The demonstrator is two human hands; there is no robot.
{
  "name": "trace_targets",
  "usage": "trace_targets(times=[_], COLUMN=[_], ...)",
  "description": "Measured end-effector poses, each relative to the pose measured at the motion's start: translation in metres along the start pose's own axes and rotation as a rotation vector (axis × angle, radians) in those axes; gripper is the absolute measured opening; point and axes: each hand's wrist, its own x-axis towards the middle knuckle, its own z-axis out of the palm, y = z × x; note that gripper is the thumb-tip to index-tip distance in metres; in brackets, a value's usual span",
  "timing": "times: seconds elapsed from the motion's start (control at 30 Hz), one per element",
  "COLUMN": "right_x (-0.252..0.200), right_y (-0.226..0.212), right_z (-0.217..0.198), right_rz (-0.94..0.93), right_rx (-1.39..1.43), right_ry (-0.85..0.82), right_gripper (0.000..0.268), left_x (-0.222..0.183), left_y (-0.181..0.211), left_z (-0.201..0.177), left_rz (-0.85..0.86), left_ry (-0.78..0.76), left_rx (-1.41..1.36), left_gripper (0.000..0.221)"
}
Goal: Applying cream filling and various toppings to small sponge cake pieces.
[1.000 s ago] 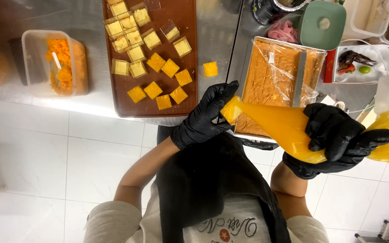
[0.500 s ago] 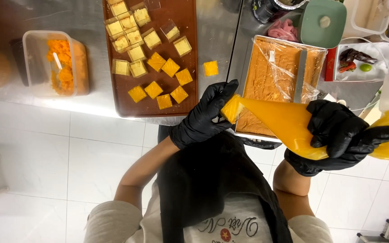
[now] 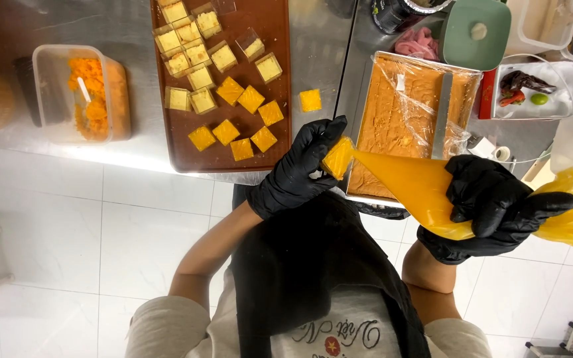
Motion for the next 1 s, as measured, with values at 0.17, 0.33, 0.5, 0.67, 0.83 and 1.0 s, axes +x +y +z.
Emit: trace_targets(times=[0.17, 0.33, 0.5, 0.67, 0.83, 1.0], right_x=[-0.050, -0.013, 0.011, 0.000, 0.009, -0.010], right_y=[-0.001, -0.006, -0.016, -0.018, -0.022, -0.013], right_z=[-0.027, -0.009, -0.030, -0.061, -0.041, -0.136], right_rz=[-0.065, 0.041, 0.234, 0.087, -0.070, 0.298], right_rx=[-1.161, -0.069, 0.142, 0.092, -0.338, 0.553], right_ry=[0.197, 0.049, -0.098, 0.091, 0.080, 0.215], right_gripper=[0.044, 0.043, 0.072, 0.040, 0.038, 0.031], left_x=[-0.002, -0.001, 0.001, -0.001, -0.047, -0.043], left_y=[0.001, -0.002, -0.009, -0.006, -0.062, -0.054], left_z=[-0.003, 0.000, 0.006, 0.008, 0.033, 0.037], left_rz=[-0.099, -0.052, -0.240, -0.510, -0.720, -0.737], left_ry=[-0.026, -0.019, -0.019, -0.049, 0.081, 0.093], left_rx=[0.006, -0.005, -0.320, -0.738, -1.244, -1.154], left_gripper=[0.095, 0.095, 0.088, 0.082, 0.071, 0.062])
